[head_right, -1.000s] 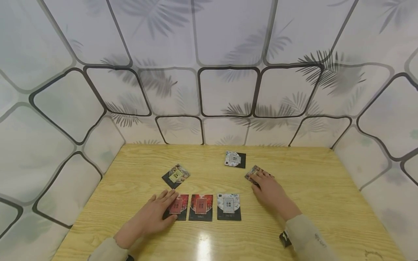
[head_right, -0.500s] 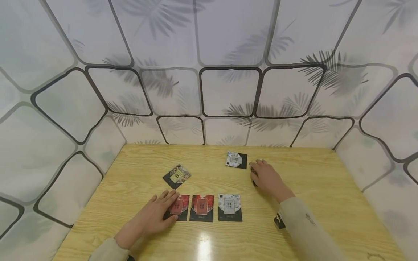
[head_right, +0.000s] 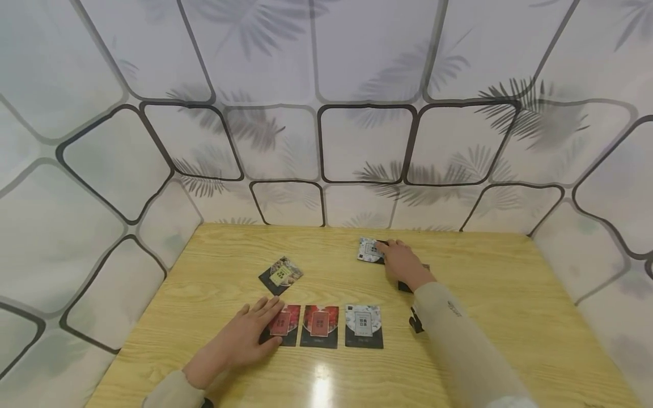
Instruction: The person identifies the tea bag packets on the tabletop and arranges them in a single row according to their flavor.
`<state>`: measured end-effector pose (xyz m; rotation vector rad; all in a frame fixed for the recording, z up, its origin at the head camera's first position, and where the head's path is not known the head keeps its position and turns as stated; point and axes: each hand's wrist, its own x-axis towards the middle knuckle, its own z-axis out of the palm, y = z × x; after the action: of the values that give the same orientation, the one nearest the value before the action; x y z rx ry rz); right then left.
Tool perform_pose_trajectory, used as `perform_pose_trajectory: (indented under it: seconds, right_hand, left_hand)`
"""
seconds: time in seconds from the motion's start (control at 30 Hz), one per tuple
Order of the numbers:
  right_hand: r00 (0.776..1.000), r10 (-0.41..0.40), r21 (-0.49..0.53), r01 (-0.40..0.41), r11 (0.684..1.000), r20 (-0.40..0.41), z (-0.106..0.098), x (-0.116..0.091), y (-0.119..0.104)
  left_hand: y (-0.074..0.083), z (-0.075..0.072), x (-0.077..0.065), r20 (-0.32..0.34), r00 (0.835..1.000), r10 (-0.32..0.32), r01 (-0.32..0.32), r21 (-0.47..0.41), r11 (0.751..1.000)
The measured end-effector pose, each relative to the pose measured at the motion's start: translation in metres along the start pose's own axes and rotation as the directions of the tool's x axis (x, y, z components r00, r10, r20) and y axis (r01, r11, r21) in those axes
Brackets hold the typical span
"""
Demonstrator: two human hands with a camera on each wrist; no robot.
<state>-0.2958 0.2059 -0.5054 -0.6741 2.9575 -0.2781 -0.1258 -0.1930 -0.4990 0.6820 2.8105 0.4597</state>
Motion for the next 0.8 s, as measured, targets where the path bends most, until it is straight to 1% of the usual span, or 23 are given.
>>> perform_pose_trajectory:
  seconds: [0.13, 0.27, 0.37, 0.6, 0.7, 0.8]
  right_hand:
    - [0.998, 0.043, 0.036, -0.044, 0.998, 0.045, 0.001, 0.001, -0.001]
    - [0.997, 0.066, 0.067, -0.07, 0.995, 0.05, -0.001, -0.002, -0.003]
    - [0.998, 0.065, 0.042, -0.066, 0.997, 0.019, 0.0, -0.004, -0.007]
    - [0.995, 0.095, -0.092, -0.098, 0.991, -0.041, -0.01, -0.006, -0.018]
    - [0.995, 0.059, -0.111, -0.067, 0.991, -0.076, -0.011, -0.001, -0.016]
    - [0.998, 0.003, -0.105, -0.01, 0.994, -0.067, -0.007, 0.004, -0.01]
  left_hand:
    - [0.001, -0.001, 0.0, -0.001, 1.0, 0.003, -0.003, 0.003, 1.0]
    - [0.002, -0.002, 0.0, -0.002, 1.0, 0.001, -0.001, 0.01, 1.0]
    - [0.002, -0.003, 0.0, 0.0, 1.0, 0.0, 0.0, 0.012, 1.0]
    - [0.001, -0.002, 0.0, 0.005, 1.0, -0.004, 0.004, 0.015, 1.0]
    - [0.001, -0.001, 0.001, 0.006, 1.0, -0.001, 0.001, 0.018, 1.0]
    - [0.0, 0.001, 0.001, 0.002, 1.0, 0.002, -0.002, 0.02, 1.0]
